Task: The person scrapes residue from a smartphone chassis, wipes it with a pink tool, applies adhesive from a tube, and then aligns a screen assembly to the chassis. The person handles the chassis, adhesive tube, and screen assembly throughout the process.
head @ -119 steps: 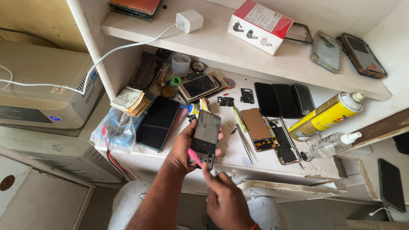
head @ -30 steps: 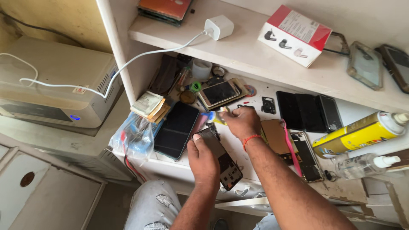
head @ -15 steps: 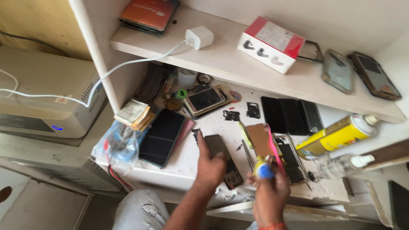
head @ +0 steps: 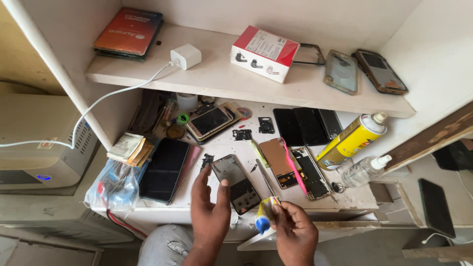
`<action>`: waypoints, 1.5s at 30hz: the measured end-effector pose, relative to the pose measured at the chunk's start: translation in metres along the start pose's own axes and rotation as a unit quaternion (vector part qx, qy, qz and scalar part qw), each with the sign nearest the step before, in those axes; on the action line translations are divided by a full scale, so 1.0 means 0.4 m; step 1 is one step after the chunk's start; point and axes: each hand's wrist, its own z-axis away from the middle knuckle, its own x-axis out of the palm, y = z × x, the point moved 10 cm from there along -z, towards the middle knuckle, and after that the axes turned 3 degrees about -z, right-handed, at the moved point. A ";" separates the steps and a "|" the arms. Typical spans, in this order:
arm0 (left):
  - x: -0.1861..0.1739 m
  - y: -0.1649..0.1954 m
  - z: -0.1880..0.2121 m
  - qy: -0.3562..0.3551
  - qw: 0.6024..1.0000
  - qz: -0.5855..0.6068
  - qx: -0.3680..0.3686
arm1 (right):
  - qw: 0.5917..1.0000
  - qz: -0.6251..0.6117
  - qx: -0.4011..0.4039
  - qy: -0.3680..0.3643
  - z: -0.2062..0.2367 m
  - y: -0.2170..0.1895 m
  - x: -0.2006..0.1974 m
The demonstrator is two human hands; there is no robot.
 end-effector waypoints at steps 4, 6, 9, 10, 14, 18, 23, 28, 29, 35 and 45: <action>0.067 -0.038 0.024 -0.100 0.975 0.065 -0.186 | 0.992 0.094 -0.064 -0.059 -0.012 -0.085 0.022; 0.104 -0.032 0.040 -0.167 0.953 0.001 -0.253 | 0.983 0.119 -0.076 -0.113 -0.030 -0.125 0.056; 0.166 0.014 0.064 -0.259 0.925 0.036 -0.275 | 0.971 0.128 -0.055 -0.196 -0.056 -0.153 0.110; 0.166 0.019 0.067 -0.270 0.922 0.015 -0.276 | 0.966 0.146 -0.042 -0.210 -0.065 -0.152 0.120; 0.154 -0.016 0.083 -0.305 0.907 -0.012 -0.288 | 0.960 0.121 0.002 -0.251 -0.065 -0.131 0.145; 0.132 -0.052 0.079 -0.277 0.935 0.001 -0.224 | 0.957 0.039 0.157 -0.241 -0.046 -0.057 0.141; 0.092 -0.096 0.096 -0.223 0.937 -0.076 -0.258 | 0.936 0.100 0.001 -0.337 -0.017 -0.158 0.187; 0.076 -0.065 0.092 -0.251 0.924 -0.201 -0.207 | 0.910 0.216 -0.115 -0.336 -0.003 -0.239 0.193; 0.082 -0.057 0.096 -0.257 0.928 -0.184 -0.197 | 0.906 0.231 -0.131 -0.330 -0.003 -0.248 0.193; 0.122 -0.065 0.147 -0.296 0.924 -0.077 -0.232 | 0.916 0.286 0.028 -0.280 -0.016 -0.181 0.147; 0.112 -0.113 0.187 -0.213 0.898 0.100 -0.372 | 0.878 0.240 -0.289 -0.297 0.067 -0.303 0.150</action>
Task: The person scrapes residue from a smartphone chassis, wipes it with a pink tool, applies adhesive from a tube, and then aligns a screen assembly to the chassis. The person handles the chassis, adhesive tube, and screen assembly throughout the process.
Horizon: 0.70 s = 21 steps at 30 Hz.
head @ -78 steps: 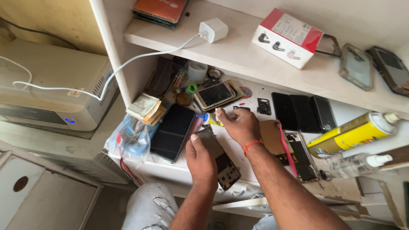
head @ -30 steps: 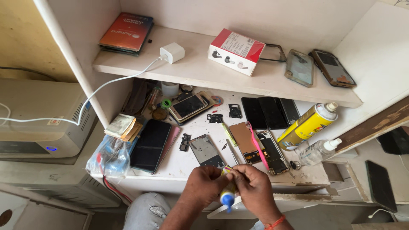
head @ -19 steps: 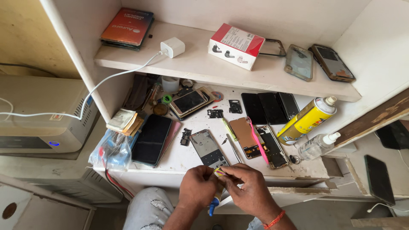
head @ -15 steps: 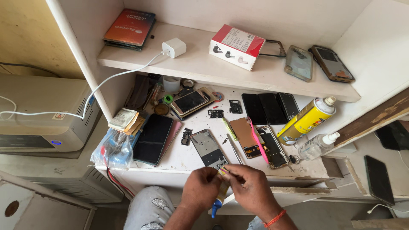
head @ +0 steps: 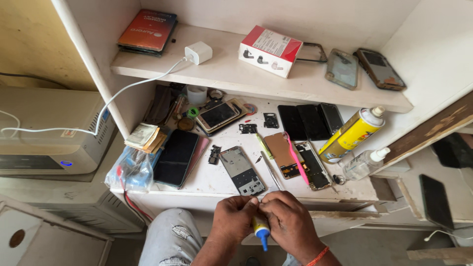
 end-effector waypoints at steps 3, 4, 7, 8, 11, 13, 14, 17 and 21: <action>-0.038 -0.014 -0.004 0.035 0.999 -0.004 0.002 | 0.984 -0.169 0.056 -0.019 0.008 0.049 0.037; -0.045 -0.004 -0.004 0.036 0.999 -0.017 0.033 | 0.958 -0.261 0.111 -0.041 0.014 0.081 0.060; -0.056 0.026 0.001 0.032 0.991 -0.067 0.112 | 0.851 -0.398 0.336 -0.056 0.077 0.184 0.133; -0.054 0.039 0.002 0.028 0.987 -0.088 0.133 | 0.808 -0.416 0.415 -0.052 0.105 0.218 0.154; -0.054 0.065 0.010 0.033 0.984 -0.074 0.161 | 0.829 -0.386 0.400 -0.063 0.099 0.236 0.163; -0.055 0.064 0.014 0.030 0.990 -0.051 0.131 | 0.860 -0.393 0.323 -0.026 0.069 0.225 0.147; -0.052 0.055 0.015 0.021 0.994 -0.042 0.097 | 0.874 -0.394 0.284 -0.005 0.058 0.215 0.135; -0.048 0.034 0.023 0.013 0.995 -0.092 0.027 | 0.906 -0.336 0.257 0.009 0.055 0.202 0.122; -0.054 0.022 0.022 0.005 0.998 -0.065 0.018 | 0.985 -0.127 0.113 0.014 0.036 0.106 0.075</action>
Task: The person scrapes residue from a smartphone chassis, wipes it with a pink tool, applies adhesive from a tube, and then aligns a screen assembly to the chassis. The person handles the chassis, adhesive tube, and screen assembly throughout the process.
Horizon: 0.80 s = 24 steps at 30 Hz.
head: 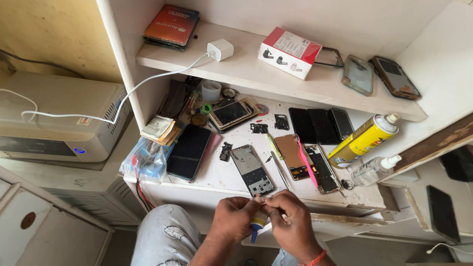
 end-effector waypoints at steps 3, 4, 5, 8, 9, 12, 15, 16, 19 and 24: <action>-0.002 -0.048 -0.008 -0.010 0.997 0.054 -0.053 | 0.993 -0.110 0.015 -0.042 0.001 -0.017 0.019; -0.002 -0.042 -0.014 -0.008 0.998 0.053 -0.028 | 0.978 -0.184 0.078 -0.053 0.004 0.009 0.028; -0.003 -0.035 -0.017 -0.006 0.999 0.051 -0.006 | 0.954 -0.256 0.143 -0.063 0.011 0.035 0.042; 0.015 0.002 -0.012 -0.023 0.996 -0.035 0.079 | 0.845 -0.344 0.410 -0.014 0.087 0.166 0.060; 0.024 0.018 -0.003 -0.033 0.990 -0.080 0.111 | 0.828 -0.381 0.409 -0.051 0.090 0.170 0.086; 0.024 0.085 0.037 0.029 0.950 -0.208 0.232 | 0.791 -0.462 0.386 -0.108 0.127 0.198 0.129; 0.018 0.105 0.062 0.043 0.940 -0.214 0.261 | 0.805 -0.474 0.357 -0.030 0.153 0.281 0.111; 0.014 0.113 0.068 0.056 0.934 -0.220 0.275 | 0.804 -0.469 0.365 0.017 0.168 0.318 0.098; 0.008 0.108 0.074 0.071 0.934 -0.222 0.271 | 0.778 -0.496 0.373 0.097 0.186 0.384 0.067; -0.008 0.071 0.050 0.083 0.959 -0.181 0.201 | 0.792 -0.494 0.356 0.042 0.163 0.340 0.070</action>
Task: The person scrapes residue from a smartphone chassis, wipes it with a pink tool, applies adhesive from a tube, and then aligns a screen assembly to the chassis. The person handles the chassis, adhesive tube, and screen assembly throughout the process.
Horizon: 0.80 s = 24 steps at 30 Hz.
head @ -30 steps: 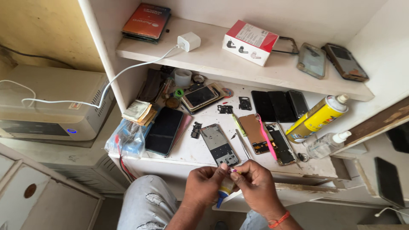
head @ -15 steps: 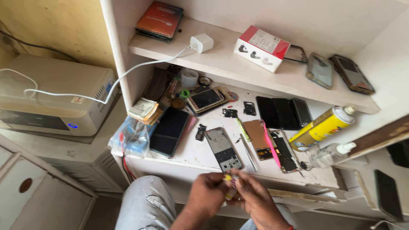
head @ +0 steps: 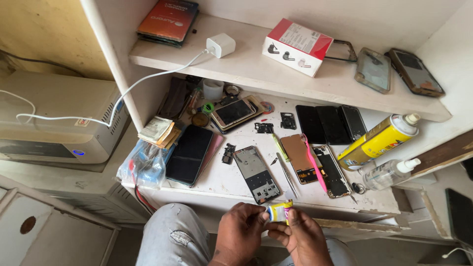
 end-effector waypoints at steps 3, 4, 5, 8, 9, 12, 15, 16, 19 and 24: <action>0.005 -0.002 -0.006 -0.032 0.999 -0.013 0.002 | 0.997 0.053 0.003 -0.054 0.030 -0.036 0.057; 0.009 -0.004 -0.007 -0.048 0.999 -0.026 0.000 | 0.995 0.065 0.014 -0.068 0.041 -0.048 0.070; 0.013 -0.005 -0.006 -0.063 0.997 -0.038 -0.001 | 0.993 0.079 0.025 -0.082 0.053 -0.057 0.083; 0.021 0.012 -0.014 -0.078 0.993 -0.077 0.033 | 0.979 0.107 0.060 -0.161 0.075 -0.076 0.133; 0.022 0.019 -0.015 -0.078 0.992 -0.091 0.048 | 0.977 0.116 0.058 -0.167 0.076 -0.082 0.140; 0.028 -0.014 -0.026 -0.097 0.987 -0.126 -0.009 | 0.975 0.138 0.048 -0.168 0.075 -0.080 0.148; 0.027 -0.044 -0.039 -0.104 0.982 -0.138 -0.074 | 0.977 0.153 -0.003 -0.148 0.060 -0.084 0.141; 0.023 -0.033 -0.047 -0.099 0.984 -0.134 -0.058 | 0.976 0.155 -0.029 -0.149 0.053 -0.092 0.140; -0.044 -0.015 -0.091 -0.037 0.989 -0.128 -0.061 | 0.986 0.112 -0.083 -0.095 0.011 -0.138 0.095; -0.234 -0.007 -0.144 0.100 0.985 -0.104 -0.091 | 0.978 0.067 -0.196 0.013 -0.002 -0.302 -0.018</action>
